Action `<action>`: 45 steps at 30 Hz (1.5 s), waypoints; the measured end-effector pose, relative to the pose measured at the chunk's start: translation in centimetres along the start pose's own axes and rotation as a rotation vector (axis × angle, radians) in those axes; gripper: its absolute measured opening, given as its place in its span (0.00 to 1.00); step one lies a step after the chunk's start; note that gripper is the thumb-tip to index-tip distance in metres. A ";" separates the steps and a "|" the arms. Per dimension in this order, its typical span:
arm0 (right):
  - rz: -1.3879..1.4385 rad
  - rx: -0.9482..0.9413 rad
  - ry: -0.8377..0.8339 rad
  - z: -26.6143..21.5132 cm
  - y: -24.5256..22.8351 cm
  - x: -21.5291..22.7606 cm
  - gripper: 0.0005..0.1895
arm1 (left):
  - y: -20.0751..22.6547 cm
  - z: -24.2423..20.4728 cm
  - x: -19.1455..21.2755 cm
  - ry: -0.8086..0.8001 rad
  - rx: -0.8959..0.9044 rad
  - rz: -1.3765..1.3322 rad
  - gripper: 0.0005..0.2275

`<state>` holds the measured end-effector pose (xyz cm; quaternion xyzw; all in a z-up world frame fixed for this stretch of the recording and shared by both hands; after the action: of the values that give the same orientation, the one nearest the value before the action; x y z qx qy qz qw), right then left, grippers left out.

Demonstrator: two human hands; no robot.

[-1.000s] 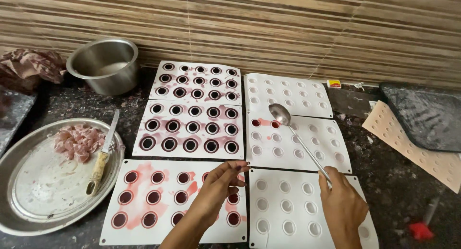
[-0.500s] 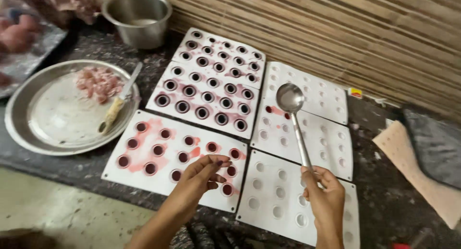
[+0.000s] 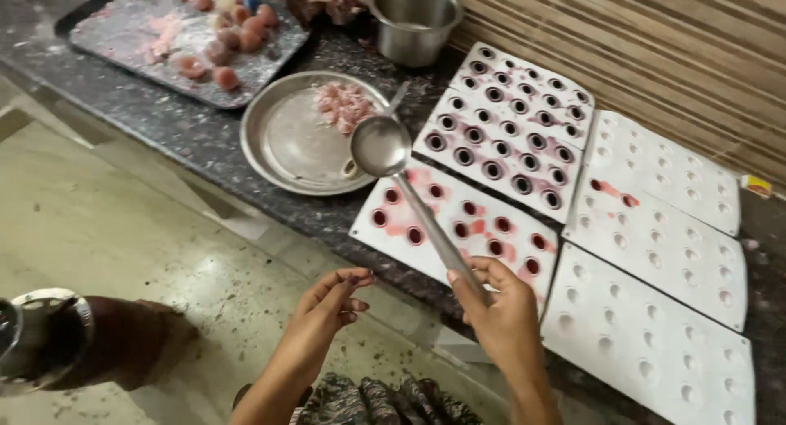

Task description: Pouring melted wax into small round molds using a ladle and preparing small wax pieces on a plate.

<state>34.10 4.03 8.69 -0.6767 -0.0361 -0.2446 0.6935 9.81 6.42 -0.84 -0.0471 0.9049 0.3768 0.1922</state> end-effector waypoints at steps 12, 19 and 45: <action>-0.127 0.078 -0.612 -8.4 -5.5 -41.2 0.17 | -1.2 -8.0 37.4 0.230 -0.138 -0.018 0.14; -0.329 0.502 -0.833 -12.5 -6.1 -60.7 0.16 | -5.2 -12.7 48.8 0.330 -0.214 -0.224 0.13; -0.257 0.286 -0.975 -16.5 1.4 -79.4 0.16 | -5.4 -20.8 57.8 0.549 -0.207 -0.474 0.12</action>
<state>-39.66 11.21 -24.20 -0.6007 -0.4702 0.0231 0.6461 -48.72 -8.51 -13.23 -0.3737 0.8438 0.3847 0.0189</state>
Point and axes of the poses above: each hand's wrist, its own z-axis towards the middle knuckle, its own x-axis out of the back of the hand, y = z × x, the point moved 6 cm from there along z, towards the middle knuckle, and after that the axes turned 14 degrees about x, right-handed, at the moved point
